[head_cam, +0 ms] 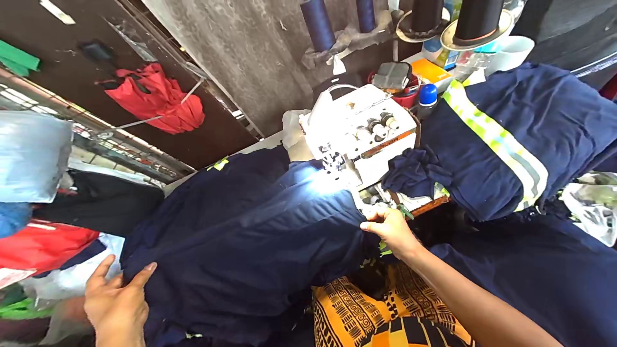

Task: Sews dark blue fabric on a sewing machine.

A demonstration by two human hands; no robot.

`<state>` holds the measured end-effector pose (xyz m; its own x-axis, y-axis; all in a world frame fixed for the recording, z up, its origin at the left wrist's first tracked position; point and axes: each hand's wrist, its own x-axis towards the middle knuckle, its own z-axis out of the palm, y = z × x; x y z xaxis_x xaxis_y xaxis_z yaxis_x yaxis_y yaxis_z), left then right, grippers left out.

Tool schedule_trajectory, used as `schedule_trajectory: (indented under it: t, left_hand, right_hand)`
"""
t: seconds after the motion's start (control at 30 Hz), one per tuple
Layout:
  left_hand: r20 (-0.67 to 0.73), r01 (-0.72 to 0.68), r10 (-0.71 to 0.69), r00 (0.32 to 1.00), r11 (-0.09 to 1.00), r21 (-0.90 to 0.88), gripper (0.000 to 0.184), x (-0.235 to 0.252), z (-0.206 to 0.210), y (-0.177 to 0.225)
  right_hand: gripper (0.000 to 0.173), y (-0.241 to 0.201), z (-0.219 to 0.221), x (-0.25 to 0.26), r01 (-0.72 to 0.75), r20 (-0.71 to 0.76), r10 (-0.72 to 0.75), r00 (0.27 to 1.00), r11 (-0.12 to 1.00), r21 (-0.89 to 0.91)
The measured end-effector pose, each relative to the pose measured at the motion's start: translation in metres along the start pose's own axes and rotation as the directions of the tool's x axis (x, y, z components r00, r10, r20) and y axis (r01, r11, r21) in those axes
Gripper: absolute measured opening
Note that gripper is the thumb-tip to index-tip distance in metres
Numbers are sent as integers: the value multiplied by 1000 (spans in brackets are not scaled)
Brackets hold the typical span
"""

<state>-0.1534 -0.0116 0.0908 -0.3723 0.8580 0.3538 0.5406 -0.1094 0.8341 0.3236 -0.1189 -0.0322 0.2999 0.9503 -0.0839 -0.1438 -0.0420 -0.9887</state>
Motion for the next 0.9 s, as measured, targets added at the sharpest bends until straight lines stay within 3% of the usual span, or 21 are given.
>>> schedule_trajectory:
  t: [0.3,0.43,0.57,0.8,0.9]
  left_hand:
    - [3,14,-14,1000,1000,-19,81,12,-1,-3]
    - [32,-231,237,971,963,-137,85,59,-19,-48]
    - [3,-75,75,997,996,-46,78,43,-6,24]
    - [8,-149,149,989,988,-34,75,100,-4,69]
    - [27,-214,215,976,937,276,75,131,17,81]
  right_hand:
    - [11,2,-1,9,85,26,-83,996,993,-78]
    - [15,-15,1,29,163,47,-156,987,970,-183]
    - [16,-23,4,36,164,20,-163,986,967,-193]
    - [28,-50,12,53,162,4,-171,985,924,-348]
    - [33,-53,12,49,172,-10,-195,981,887,-429]
